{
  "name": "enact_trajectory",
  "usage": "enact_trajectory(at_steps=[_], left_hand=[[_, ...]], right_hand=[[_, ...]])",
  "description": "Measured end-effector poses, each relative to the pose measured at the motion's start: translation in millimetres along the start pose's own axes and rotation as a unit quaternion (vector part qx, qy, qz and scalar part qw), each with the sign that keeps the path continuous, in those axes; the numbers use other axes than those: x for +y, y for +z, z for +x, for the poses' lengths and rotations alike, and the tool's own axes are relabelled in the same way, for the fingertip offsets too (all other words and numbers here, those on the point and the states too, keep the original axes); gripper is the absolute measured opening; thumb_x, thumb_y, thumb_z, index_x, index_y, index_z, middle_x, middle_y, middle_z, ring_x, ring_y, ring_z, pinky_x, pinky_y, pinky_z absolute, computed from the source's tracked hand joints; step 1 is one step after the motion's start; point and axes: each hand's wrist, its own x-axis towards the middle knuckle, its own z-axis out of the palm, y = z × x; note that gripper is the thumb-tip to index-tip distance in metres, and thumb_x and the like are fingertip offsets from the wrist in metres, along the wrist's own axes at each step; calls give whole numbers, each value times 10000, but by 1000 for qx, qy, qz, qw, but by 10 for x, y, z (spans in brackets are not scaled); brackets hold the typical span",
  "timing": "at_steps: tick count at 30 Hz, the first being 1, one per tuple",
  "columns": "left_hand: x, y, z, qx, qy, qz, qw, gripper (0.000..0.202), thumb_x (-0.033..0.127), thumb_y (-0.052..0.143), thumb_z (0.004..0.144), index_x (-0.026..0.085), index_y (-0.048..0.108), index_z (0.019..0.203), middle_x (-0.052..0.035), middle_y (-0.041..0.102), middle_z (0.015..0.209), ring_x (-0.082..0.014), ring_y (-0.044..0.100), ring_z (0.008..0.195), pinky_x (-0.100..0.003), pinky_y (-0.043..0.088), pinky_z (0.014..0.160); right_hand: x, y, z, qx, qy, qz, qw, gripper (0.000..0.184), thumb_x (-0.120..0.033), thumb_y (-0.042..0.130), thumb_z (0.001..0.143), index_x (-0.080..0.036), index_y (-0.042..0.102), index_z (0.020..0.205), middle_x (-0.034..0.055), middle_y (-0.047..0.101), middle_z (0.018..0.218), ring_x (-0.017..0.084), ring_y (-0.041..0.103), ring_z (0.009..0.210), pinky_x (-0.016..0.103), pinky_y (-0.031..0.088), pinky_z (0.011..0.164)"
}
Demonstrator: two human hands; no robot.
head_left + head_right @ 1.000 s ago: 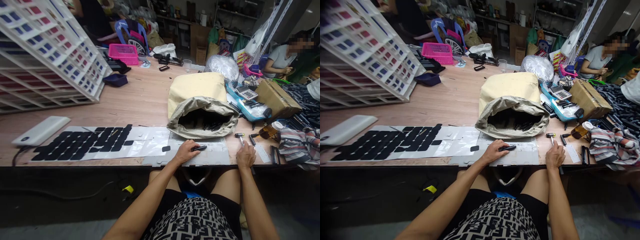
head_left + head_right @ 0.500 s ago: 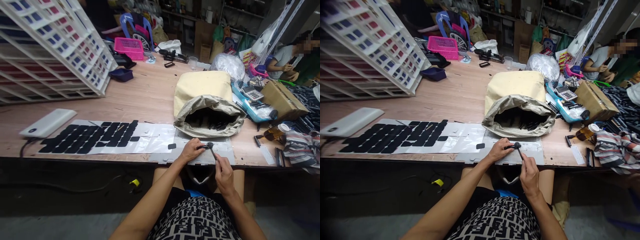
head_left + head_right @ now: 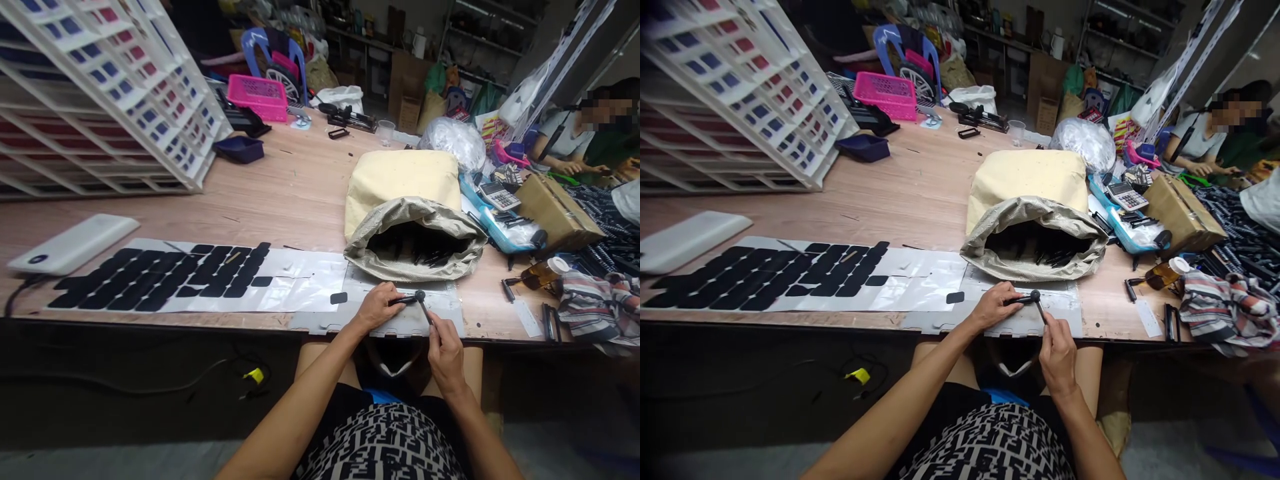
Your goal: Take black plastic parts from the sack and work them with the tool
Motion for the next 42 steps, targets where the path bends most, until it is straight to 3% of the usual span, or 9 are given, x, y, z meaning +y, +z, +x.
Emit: enact_trajectory(at_steps=[8, 16, 22, 24, 28, 33, 37, 39, 42], left_hand=[[9, 20, -21, 0, -7, 14, 1000, 221, 232, 705, 813, 211, 764, 1024, -23, 606, 843, -192, 567, 871, -313, 463, 797], [75, -41, -33, 44, 49, -28, 997, 175, 281, 677, 847, 187, 742, 979, -30, 624, 808, -171, 577, 781, -299, 482, 715], [370, 113, -780, -5, 174, -82, 981, 269, 266, 587, 937, 199, 662, 1187, -56, 725, 911, -155, 651, 760, -273, 518, 704], [377, 261, -1086, -57, 147, -38, 987, 269, 283, 559, 956, 211, 661, 1194, -46, 733, 897, -152, 663, 734, -264, 519, 692], [234, 526, -1318, -113, -65, 53, 990, 277, 326, 498, 981, 224, 686, 1157, -57, 747, 1000, -189, 712, 882, -279, 538, 799], [250, 527, -1103, -215, -268, 198, 918, 308, 389, 525, 944, 177, 724, 1048, -124, 761, 951, -310, 722, 935, -384, 526, 814], [624, 231, -846, -253, -188, 102, 943, 250, 391, 635, 859, 246, 739, 1035, -30, 769, 880, -235, 720, 862, -298, 498, 743], [789, 38, -567, -221, -134, 37, 965, 254, 428, 594, 890, 256, 759, 976, -1, 758, 799, -179, 698, 750, -261, 479, 686], [808, -203, 97, -54, -143, 86, 985, 335, 389, 489, 953, 191, 749, 1028, -49, 748, 826, -172, 672, 710, -266, 479, 661]], right_hand=[[656, -516, 258, 153, 134, -190, 960, 355, -255, 483, 949, -203, 686, 1237, 91, 678, 1049, 214, 616, 936, 305, 449, 780], [1296, -566, 562, 113, 189, -359, 907, 317, -185, 523, 919, -197, 726, 1162, 92, 614, 928, 200, 489, 830, 308, 293, 675], [1303, -427, 607, 121, 159, -410, 890, 302, -223, 497, 955, -220, 686, 1191, 84, 578, 945, 189, 460, 821, 307, 245, 658], [1297, -429, 597, 119, 155, -418, 887, 301, -220, 499, 949, -219, 677, 1192, 83, 569, 945, 190, 461, 825, 310, 240, 655], [1278, -440, 596, 116, 155, -428, 883, 306, -208, 499, 935, -214, 665, 1191, 84, 562, 933, 199, 466, 831, 324, 232, 649], [1270, -436, 588, 123, 149, -429, 882, 313, -210, 506, 925, -218, 667, 1194, 82, 576, 940, 203, 466, 828, 322, 225, 645], [1292, -427, 574, 127, 145, -429, 882, 314, -214, 498, 931, -212, 668, 1195, 80, 577, 937, 204, 461, 825, 313, 220, 645], [1307, -421, 571, 129, 145, -429, 882, 318, -214, 493, 932, -215, 665, 1199, 78, 574, 932, 206, 457, 824, 313, 216, 643], [1318, -416, 570, 128, 145, -428, 883, 320, -213, 488, 929, -214, 660, 1199, 78, 570, 935, 205, 452, 822, 315, 216, 645]])
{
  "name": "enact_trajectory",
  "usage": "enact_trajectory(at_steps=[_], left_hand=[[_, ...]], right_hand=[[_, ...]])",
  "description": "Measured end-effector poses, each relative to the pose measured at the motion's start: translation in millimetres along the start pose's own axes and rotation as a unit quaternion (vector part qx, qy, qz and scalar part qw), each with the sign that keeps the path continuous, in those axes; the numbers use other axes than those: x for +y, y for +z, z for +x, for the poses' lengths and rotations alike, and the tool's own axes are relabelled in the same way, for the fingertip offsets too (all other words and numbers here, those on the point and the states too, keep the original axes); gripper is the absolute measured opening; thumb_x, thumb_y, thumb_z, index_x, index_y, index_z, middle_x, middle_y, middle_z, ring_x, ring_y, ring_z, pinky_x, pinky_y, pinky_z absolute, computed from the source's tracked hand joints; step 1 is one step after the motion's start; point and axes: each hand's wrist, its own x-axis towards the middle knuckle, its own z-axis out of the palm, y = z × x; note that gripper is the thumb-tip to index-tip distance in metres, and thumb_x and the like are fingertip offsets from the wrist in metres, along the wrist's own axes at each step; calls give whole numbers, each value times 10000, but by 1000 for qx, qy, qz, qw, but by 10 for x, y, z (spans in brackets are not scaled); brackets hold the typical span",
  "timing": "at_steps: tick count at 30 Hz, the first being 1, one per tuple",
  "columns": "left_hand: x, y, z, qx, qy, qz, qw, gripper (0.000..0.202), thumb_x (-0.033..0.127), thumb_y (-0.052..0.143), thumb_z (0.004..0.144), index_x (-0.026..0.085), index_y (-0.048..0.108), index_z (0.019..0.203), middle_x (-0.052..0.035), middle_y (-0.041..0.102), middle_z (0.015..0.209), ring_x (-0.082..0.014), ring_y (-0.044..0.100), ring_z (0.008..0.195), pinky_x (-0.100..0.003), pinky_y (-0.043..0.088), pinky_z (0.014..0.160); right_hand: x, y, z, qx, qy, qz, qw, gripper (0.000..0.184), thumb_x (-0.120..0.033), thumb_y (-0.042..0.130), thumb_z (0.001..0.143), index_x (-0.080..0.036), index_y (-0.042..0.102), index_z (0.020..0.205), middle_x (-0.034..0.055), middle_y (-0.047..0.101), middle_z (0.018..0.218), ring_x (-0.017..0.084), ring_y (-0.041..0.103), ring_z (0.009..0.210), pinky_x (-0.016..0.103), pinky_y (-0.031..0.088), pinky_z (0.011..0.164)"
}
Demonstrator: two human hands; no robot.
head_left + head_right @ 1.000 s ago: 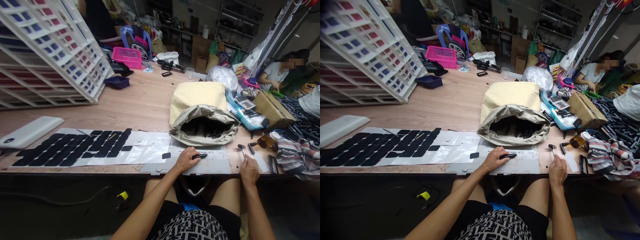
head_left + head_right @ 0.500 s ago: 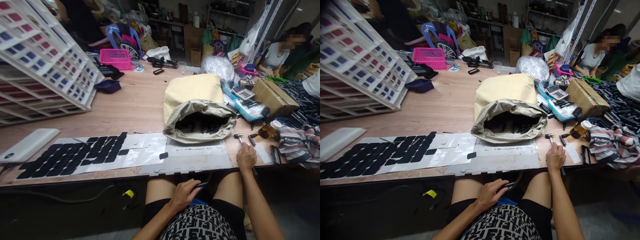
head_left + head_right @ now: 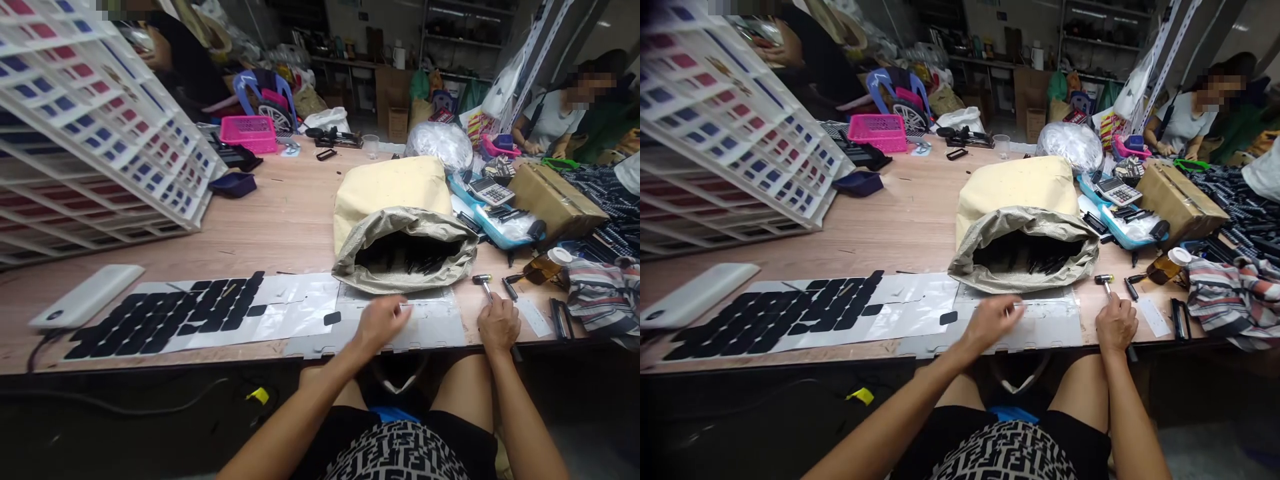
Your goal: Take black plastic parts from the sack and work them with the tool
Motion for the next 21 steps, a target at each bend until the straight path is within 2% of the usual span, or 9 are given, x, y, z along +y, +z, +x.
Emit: enact_trajectory(at_steps=[2, 3, 6, 8, 11, 14, 16, 18, 21], left_hand=[[-13, -120, 507, 115, -75, 87, 987, 354, 408, 501, 949, 159, 741, 1021, -107, 742, 913, -231, 690, 833, -306, 492, 713], [-43, -144, 747, 132, -118, 123, 977, 360, 416, 516, 940, 143, 742, 1002, -146, 737, 969, -269, 694, 890, -332, 498, 735], [-143, -119, 1269, 79, -211, 168, 960, 319, 369, 594, 890, 98, 745, 964, -221, 720, 1026, -341, 691, 976, -372, 501, 771], [-180, -91, 1391, 47, -226, 170, 958, 273, 313, 631, 857, 84, 741, 956, -229, 717, 1010, -343, 689, 983, -368, 497, 774], [-191, -123, 1243, 92, -162, 150, 971, 232, 327, 631, 862, 135, 723, 953, -161, 712, 983, -289, 678, 940, -338, 484, 751], [-210, -170, 821, 143, 8, 77, 987, 186, 360, 643, 874, 199, 687, 954, -58, 680, 945, -197, 638, 858, -284, 463, 725], [-263, -120, 505, 112, 107, 16, 988, 173, 361, 679, 861, 207, 675, 938, -29, 661, 916, -171, 612, 832, -270, 456, 727], [-352, 8, 254, 69, 135, -26, 988, 172, 356, 717, 838, 207, 674, 914, -24, 655, 895, -175, 599, 838, -275, 454, 725], [-507, 244, 88, 52, 92, -48, 993, 176, 334, 765, 795, 210, 681, 889, -20, 655, 881, -195, 585, 876, -299, 453, 748]], right_hand=[[-2, -1, 1, -3, 0, 3, 1000, 324, -211, 490, 924, -214, 656, 1202, 80, 565, 942, 204, 454, 824, 317, 220, 649], [-4, -3, 1, -6, 1, 4, 1000, 326, -210, 492, 921, -213, 655, 1203, 80, 562, 941, 203, 455, 826, 317, 223, 651], [-8, -9, 4, -15, 4, 7, 1000, 331, -203, 503, 907, -213, 652, 1203, 78, 556, 943, 205, 460, 839, 315, 237, 657], [-11, -11, 2, -21, 7, 6, 1000, 332, -203, 499, 909, -210, 649, 1205, 82, 554, 954, 208, 463, 851, 316, 249, 664], [-17, -11, -11, -28, 10, 10, 1000, 339, -209, 493, 918, -208, 640, 1224, 91, 553, 972, 213, 464, 866, 322, 266, 674], [-20, -4, -19, -26, 13, 9, 1000, 335, -213, 484, 928, -220, 644, 1222, 91, 560, 967, 219, 465, 871, 329, 270, 673], [-12, 7, -8, -27, 14, 7, 1000, 329, -219, 468, 942, -226, 654, 1213, 91, 569, 965, 221, 465, 870, 333, 269, 673], [6, 11, 18, -34, 14, 14, 999, 332, -218, 460, 949, -221, 666, 1210, 95, 576, 968, 219, 466, 868, 331, 275, 680], [33, -45, 56, -52, 31, 60, 996, 349, -191, 466, 931, -207, 689, 1199, 97, 582, 954, 212, 478, 863, 322, 308, 705]])
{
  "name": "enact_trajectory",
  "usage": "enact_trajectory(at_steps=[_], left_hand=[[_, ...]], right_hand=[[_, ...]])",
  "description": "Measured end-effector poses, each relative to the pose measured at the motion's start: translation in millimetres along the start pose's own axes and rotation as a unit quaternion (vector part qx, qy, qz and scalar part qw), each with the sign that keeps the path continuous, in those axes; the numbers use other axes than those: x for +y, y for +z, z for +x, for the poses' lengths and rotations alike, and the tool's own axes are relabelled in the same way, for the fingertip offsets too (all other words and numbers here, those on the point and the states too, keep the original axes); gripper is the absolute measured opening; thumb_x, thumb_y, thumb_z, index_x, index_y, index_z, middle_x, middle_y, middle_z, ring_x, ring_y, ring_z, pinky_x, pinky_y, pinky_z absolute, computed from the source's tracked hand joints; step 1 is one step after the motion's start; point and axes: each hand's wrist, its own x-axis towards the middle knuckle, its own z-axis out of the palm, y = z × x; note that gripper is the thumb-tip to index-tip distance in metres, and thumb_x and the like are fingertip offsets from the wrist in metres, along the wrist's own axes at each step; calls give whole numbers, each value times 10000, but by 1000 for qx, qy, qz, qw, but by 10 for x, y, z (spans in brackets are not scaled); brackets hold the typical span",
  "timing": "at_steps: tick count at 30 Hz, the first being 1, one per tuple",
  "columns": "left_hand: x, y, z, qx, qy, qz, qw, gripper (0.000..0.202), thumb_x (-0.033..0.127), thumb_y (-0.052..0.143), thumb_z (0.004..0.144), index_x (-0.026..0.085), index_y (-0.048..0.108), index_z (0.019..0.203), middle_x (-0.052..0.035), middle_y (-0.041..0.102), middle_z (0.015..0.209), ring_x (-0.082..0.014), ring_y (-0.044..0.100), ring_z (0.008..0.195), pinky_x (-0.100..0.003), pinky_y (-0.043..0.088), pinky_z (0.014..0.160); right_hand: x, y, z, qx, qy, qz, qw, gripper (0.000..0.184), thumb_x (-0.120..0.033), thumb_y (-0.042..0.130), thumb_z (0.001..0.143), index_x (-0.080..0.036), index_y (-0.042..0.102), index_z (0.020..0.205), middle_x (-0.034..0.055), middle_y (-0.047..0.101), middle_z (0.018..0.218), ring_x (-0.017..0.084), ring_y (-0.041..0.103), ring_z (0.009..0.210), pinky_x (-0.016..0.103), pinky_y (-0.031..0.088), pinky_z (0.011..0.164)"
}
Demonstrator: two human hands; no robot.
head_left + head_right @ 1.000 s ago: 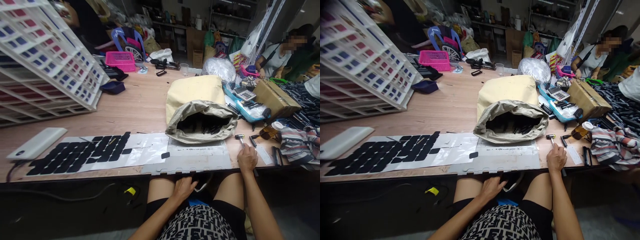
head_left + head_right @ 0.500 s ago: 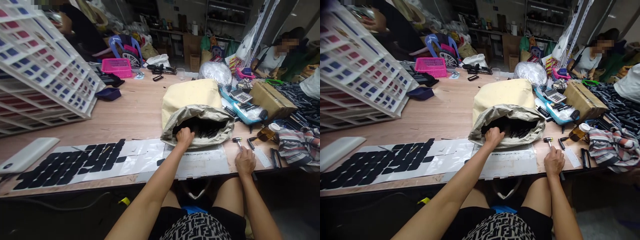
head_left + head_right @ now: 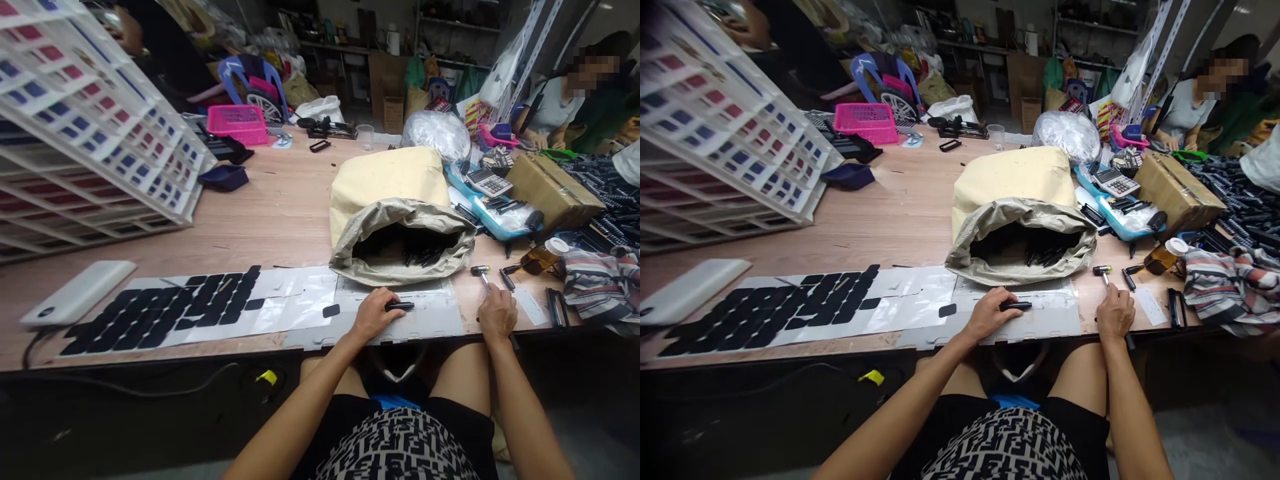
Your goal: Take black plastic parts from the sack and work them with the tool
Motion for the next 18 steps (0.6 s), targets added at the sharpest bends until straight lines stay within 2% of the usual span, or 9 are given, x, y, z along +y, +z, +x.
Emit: enact_trajectory(at_steps=[3, 6, 7, 9, 11, 13, 15, 18], left_hand=[[-113, 119, -12, 3, -20, -12, 1000, 210, 324, 802, 761, 210, 691, 898, -13, 653, 879, -203, 576, 907, -311, 447, 783], [-151, 129, 31, 2, -21, -21, 1000, 210, 321, 812, 754, 214, 700, 896, -7, 650, 877, -198, 573, 903, -306, 438, 773], [-153, 125, 39, 2, -22, -23, 1000, 204, 324, 811, 755, 216, 703, 892, -6, 650, 877, -198, 574, 904, -306, 437, 772], [-153, 119, 41, 5, -23, -28, 999, 197, 334, 810, 756, 220, 711, 882, -5, 649, 872, -198, 576, 909, -306, 440, 774], [-155, 123, 33, 13, -20, -36, 999, 193, 338, 815, 753, 219, 720, 871, -5, 642, 853, -195, 577, 907, -304, 442, 779], [-158, 128, 25, 22, -12, -43, 999, 176, 321, 819, 751, 216, 727, 859, -3, 630, 838, -187, 573, 896, -299, 441, 781], [-160, 129, 22, 25, -4, -47, 999, 152, 298, 818, 754, 218, 728, 848, 0, 618, 833, -178, 564, 882, -293, 438, 778], [-164, 127, 28, 26, -3, -50, 998, 126, 281, 813, 757, 222, 723, 823, 5, 605, 821, -171, 554, 869, -286, 434, 766]], right_hand=[[-52, -180, -73, 10, 49, 92, 995, 391, -188, 455, 915, -182, 678, 1236, 105, 601, 974, 220, 524, 884, 327, 377, 749], [-229, -444, -312, 30, 65, 215, 974, 411, -248, 438, 934, -152, 644, 1277, 126, 632, 1068, 225, 587, 917, 342, 450, 812], [-316, -532, -418, 20, 48, 259, 964, 404, -277, 441, 945, -158, 641, 1276, 124, 645, 1084, 223, 604, 925, 343, 471, 825], [-513, -679, -633, -39, -25, 342, 939, 374, -311, 452, 965, -189, 647, 1260, 110, 669, 1119, 220, 628, 984, 351, 501, 879], [-709, -764, -815, -102, -114, 396, 906, 338, -287, 461, 975, -205, 664, 1233, 94, 687, 1104, 206, 639, 1024, 347, 514, 922], [-864, -787, -944, -132, -174, 419, 881, 334, -241, 447, 985, -210, 666, 1234, 83, 691, 1056, 182, 651, 992, 321, 530, 906], [-957, -764, -1020, -136, -205, 417, 875, 355, -206, 430, 991, -217, 654, 1266, 80, 684, 1026, 168, 652, 958, 303, 539, 883], [-999, -695, -1072, -117, -220, 391, 886, 379, -197, 420, 995, -224, 636, 1305, 86, 671, 1019, 171, 644, 954, 306, 537, 883]])
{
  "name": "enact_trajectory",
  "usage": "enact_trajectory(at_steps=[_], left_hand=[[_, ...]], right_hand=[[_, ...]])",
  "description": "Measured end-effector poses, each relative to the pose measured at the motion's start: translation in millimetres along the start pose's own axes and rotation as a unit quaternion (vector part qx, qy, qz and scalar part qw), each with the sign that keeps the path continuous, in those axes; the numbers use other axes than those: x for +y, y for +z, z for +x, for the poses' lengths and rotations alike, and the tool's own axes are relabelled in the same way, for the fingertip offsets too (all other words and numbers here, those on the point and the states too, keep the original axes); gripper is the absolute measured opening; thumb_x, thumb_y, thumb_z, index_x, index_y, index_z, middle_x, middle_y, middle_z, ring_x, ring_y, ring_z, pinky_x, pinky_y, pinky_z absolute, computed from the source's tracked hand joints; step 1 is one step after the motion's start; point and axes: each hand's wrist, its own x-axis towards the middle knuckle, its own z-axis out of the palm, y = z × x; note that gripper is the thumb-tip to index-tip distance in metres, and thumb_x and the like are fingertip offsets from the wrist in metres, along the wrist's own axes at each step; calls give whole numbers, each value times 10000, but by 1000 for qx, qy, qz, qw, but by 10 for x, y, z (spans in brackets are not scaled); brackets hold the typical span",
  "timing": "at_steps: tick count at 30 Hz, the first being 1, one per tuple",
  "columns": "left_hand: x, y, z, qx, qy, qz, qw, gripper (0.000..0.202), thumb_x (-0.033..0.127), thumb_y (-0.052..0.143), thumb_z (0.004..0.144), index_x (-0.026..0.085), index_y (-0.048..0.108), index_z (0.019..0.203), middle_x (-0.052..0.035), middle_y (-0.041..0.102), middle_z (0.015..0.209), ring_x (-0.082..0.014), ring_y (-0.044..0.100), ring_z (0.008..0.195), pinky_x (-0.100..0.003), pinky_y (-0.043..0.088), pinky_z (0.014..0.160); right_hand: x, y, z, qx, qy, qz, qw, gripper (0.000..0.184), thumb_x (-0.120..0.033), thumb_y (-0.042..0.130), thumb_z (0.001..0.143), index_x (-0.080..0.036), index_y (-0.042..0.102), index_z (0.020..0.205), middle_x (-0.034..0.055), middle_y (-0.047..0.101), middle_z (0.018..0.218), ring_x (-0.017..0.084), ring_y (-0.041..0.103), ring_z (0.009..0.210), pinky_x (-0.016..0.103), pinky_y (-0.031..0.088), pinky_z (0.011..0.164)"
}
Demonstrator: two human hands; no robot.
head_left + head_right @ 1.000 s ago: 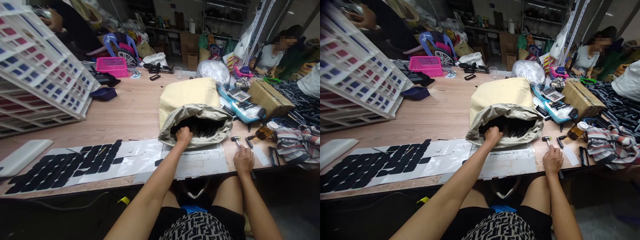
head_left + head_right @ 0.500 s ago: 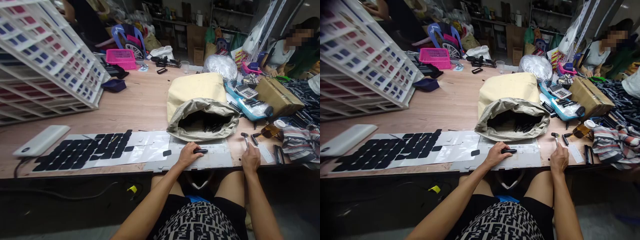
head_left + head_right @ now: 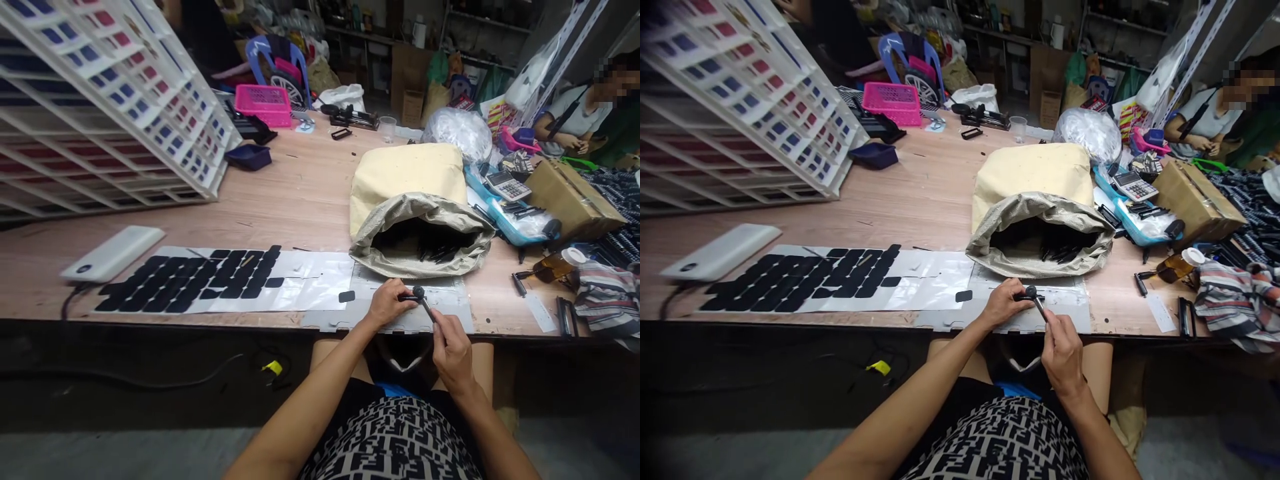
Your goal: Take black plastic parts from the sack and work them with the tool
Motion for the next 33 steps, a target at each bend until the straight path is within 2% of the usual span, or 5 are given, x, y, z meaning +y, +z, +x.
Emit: enact_trajectory(at_steps=[18, 22, 26, 29, 33], left_hand=[[13, 0, 5, 2, -10, -1, 1000, 147, 312, 802, 754, 213, 709, 811, -4, 638, 821, -186, 575, 871, -306, 440, 756], [-8, 13, -4, -4, -8, 1, 1000, 140, 312, 793, 763, 214, 701, 802, -6, 640, 828, -190, 581, 877, -304, 438, 756], [-21, 19, 11, -5, -6, 14, 1000, 142, 321, 779, 770, 214, 698, 816, -12, 642, 840, -200, 584, 892, -306, 442, 764], [17, -19, 18, 9, 11, -3, 1000, 154, 337, 751, 797, 206, 687, 849, -16, 637, 839, -189, 587, 854, -297, 454, 745], [128, -65, -217, 40, 72, -29, 996, 188, 378, 640, 896, 194, 652, 933, -33, 637, 848, -158, 585, 743, -276, 470, 680]], right_hand=[[126, -234, 49, 20, 55, -20, 998, 337, -238, 437, 985, -212, 679, 1218, 74, 693, 1020, 179, 659, 957, 302, 529, 871], [418, -453, 190, 105, 106, -113, 982, 357, -266, 459, 963, -204, 680, 1237, 92, 685, 1086, 209, 626, 1011, 324, 479, 913], [940, -591, 352, 140, 190, -269, 934, 373, -219, 474, 915, -186, 710, 1202, 90, 654, 973, 214, 566, 901, 311, 406, 779], [1263, -555, 448, 126, 212, -340, 908, 359, -185, 482, 905, -192, 723, 1171, 82, 623, 928, 200, 508, 844, 306, 330, 712], [1396, -440, 500, 133, 192, -413, 880, 335, -194, 471, 944, -216, 702, 1184, 80, 594, 937, 195, 471, 830, 309, 261, 670]])
